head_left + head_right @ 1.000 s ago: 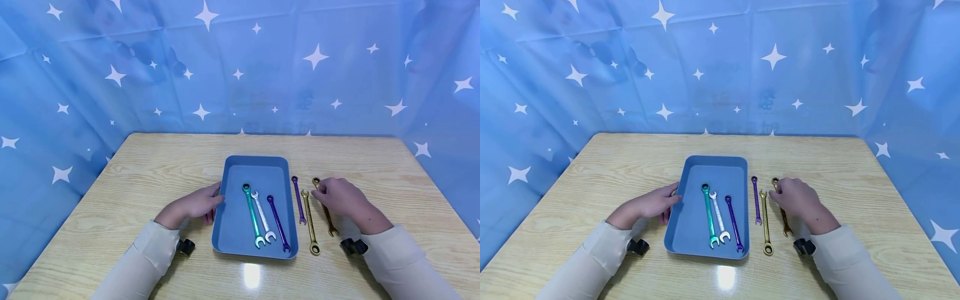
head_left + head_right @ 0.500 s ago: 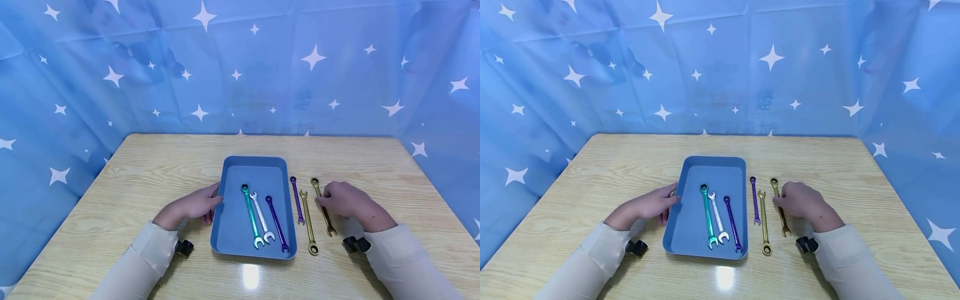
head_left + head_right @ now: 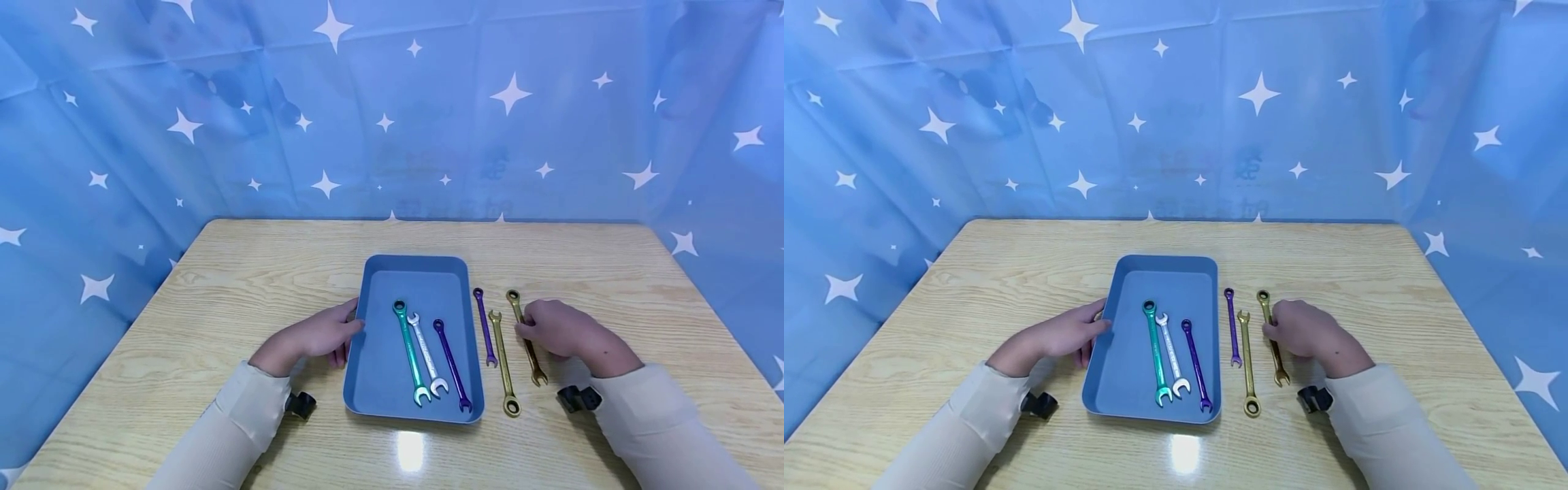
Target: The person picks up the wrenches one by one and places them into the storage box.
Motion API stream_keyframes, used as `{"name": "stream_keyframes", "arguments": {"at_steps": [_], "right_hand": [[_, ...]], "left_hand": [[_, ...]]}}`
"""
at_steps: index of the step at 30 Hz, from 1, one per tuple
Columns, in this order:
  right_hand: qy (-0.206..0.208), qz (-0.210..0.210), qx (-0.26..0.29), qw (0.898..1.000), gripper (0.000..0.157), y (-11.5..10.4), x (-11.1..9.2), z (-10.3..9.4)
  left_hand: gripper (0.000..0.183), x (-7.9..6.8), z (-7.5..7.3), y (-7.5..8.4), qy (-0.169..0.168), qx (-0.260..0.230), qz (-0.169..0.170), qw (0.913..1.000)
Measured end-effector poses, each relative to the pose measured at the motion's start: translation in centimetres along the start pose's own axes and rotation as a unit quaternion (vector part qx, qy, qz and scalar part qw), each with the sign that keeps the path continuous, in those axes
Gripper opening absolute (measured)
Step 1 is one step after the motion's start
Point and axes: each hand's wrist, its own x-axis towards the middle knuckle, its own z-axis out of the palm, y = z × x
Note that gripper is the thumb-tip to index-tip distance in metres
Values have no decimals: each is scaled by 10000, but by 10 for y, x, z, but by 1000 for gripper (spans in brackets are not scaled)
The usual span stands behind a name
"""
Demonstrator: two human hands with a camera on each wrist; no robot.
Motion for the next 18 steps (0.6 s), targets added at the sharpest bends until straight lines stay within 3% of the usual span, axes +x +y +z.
{"name": "stream_keyframes", "arguments": {"at_steps": [6,18], "right_hand": [[36,19,-197,9998,33,-3,-1,0],[-14,196,-72,9998,33,-1,0,-1]], "left_hand": [[58,1,0,-1,13,8,31,10000],[57,0,0,1,-7,21,82,10000]]}}
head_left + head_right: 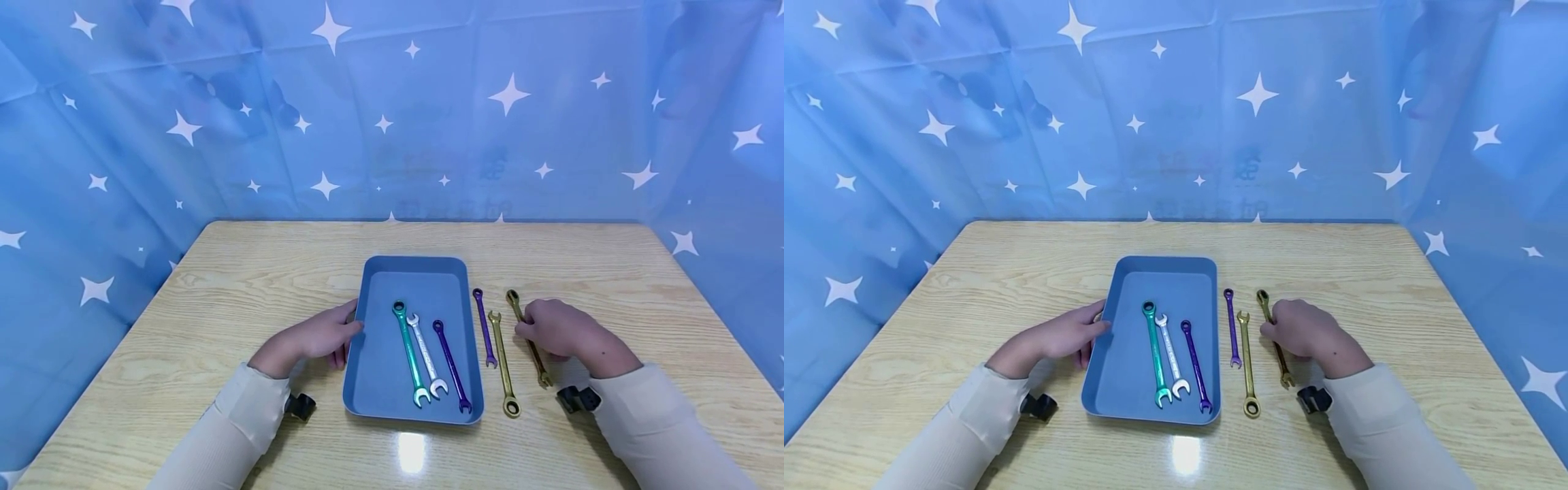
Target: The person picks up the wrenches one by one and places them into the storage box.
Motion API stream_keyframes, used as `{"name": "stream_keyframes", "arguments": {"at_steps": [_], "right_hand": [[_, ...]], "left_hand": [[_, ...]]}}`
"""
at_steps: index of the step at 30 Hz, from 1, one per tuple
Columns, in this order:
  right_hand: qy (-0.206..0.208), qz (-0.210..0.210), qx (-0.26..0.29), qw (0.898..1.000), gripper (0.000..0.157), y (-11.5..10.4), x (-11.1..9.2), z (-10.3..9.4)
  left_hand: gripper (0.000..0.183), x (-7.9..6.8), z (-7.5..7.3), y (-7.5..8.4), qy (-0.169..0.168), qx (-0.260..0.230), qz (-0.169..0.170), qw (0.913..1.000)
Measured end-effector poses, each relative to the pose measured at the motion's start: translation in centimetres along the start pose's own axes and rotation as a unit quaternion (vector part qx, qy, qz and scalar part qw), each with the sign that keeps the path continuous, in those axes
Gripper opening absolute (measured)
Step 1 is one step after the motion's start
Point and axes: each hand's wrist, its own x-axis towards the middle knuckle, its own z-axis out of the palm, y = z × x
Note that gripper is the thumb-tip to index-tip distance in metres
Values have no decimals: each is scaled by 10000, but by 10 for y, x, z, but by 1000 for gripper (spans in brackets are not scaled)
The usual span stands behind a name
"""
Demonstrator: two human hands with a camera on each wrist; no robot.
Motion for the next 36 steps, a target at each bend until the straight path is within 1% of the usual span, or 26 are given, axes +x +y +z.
{"name": "stream_keyframes", "arguments": {"at_steps": [8,15,21,26,31,36], "right_hand": [[5,-7,37,10000,33,0,-1,0],[-26,-107,104,9999,30,0,-2,-1],[-8,-109,69,9999,30,1,-2,-1],[-8,-147,103,9998,32,1,-2,-1],[-73,-140,115,9998,35,0,-3,-1],[-150,-44,46,9999,32,-1,-4,-2]], "left_hand": [[54,0,0,-1,15,25,19,10000],[55,0,0,-1,-1,-7,27,10000],[53,0,0,-1,2,23,37,10000],[55,-1,0,-1,31,20,-27,10000],[57,-1,1,0,73,24,-95,9999],[56,-1,1,0,84,51,-69,9999]]}}
